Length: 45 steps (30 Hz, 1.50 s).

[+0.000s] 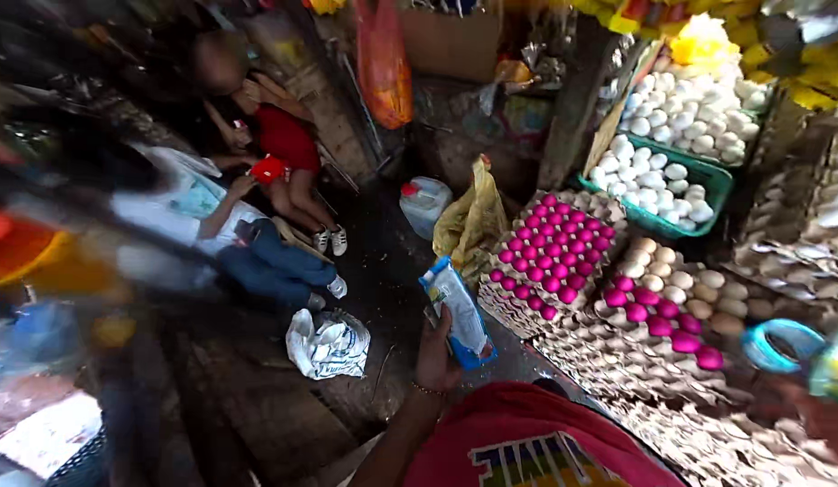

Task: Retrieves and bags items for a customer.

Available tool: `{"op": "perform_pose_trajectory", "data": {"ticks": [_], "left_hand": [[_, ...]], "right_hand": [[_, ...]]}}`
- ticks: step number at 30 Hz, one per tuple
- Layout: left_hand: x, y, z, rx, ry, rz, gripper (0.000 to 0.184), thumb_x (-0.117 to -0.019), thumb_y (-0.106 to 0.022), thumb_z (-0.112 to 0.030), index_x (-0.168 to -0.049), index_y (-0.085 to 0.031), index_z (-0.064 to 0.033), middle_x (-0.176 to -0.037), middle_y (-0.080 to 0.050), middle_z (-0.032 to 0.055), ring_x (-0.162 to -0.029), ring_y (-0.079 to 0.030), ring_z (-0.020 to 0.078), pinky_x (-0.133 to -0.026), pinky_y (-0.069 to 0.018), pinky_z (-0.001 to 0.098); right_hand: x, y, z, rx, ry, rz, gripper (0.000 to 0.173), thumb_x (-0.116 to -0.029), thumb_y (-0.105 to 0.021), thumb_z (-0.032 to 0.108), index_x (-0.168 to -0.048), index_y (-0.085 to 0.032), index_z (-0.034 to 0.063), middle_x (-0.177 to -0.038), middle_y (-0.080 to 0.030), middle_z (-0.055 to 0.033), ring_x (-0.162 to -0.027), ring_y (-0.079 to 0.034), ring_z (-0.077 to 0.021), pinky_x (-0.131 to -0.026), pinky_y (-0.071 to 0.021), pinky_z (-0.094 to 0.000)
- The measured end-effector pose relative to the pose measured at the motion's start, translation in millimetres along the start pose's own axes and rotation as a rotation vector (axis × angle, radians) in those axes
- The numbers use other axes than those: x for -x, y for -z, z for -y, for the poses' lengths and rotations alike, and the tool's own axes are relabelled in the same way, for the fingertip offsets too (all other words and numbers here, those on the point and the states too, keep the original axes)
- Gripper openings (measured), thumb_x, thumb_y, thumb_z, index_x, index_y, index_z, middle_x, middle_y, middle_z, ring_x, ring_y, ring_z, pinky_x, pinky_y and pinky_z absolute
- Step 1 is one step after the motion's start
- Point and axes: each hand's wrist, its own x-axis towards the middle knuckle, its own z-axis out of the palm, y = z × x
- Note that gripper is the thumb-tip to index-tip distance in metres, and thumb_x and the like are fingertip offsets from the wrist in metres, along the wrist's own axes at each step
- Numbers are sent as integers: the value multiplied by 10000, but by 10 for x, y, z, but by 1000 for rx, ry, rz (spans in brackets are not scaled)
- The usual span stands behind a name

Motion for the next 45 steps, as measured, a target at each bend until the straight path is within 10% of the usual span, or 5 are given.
{"op": "perform_pose_trajectory", "data": {"ticks": [12, 20, 27, 33, 45], "left_hand": [[-1068, -65, -460, -332, -388, -227, 531, -1104, -346, -190, -1569, -195, 19, -1422, -507, 197, -1188, -605, 131, -1004, -528, 328], [-1596, 150, -1498, -221, -603, -647, 568, -1120, -237, -339, -1575, -173, -4, -1388, -532, 169, -1153, -632, 117, -979, -553, 314], [-2128, 677, -2131, -120, -620, -751, 541, -1129, -235, -334, -1538, -263, 19, -1241, -639, 116, -1034, -689, 110, -901, -600, 319], [-3110, 1303, -3155, -422, -505, -435, 605, -1113, -270, -338, -1574, -233, 51, -1463, -504, 198, -1256, -573, 126, -1078, -480, 316], [-5103, 1781, -5028, -599, -301, -298, 464, -1124, -356, -218, -1463, -384, 98, -1119, -650, 187, -952, -663, 118, -891, -553, 297]], "right_hand": [[-797, -4052, -1364, 424, 144, 662, 552, -940, -691, 336, -1342, -579, -25, -1155, -682, -140, -975, -687, -149, -848, -591, -344], [-1298, -5671, -1466, 335, -170, 1256, 782, -1069, -511, 332, -1625, -105, -40, -1605, -369, -245, -1421, -483, -178, -1170, -418, -332], [-1869, -7112, -1903, 289, -827, 1615, 591, -929, -722, 183, -1429, -457, 13, -1181, -698, -105, -1055, -702, -178, -943, -592, -382], [-2465, -8273, -2336, 350, -863, 1432, 447, -927, -707, 261, -1292, -542, 63, -998, -729, -42, -870, -725, -158, -746, -627, -353], [-3361, -9995, -2562, 365, -546, 1138, 719, -904, -689, 265, -1461, -319, 2, -1090, -663, -18, -927, -693, -74, -824, -606, -286]]}}
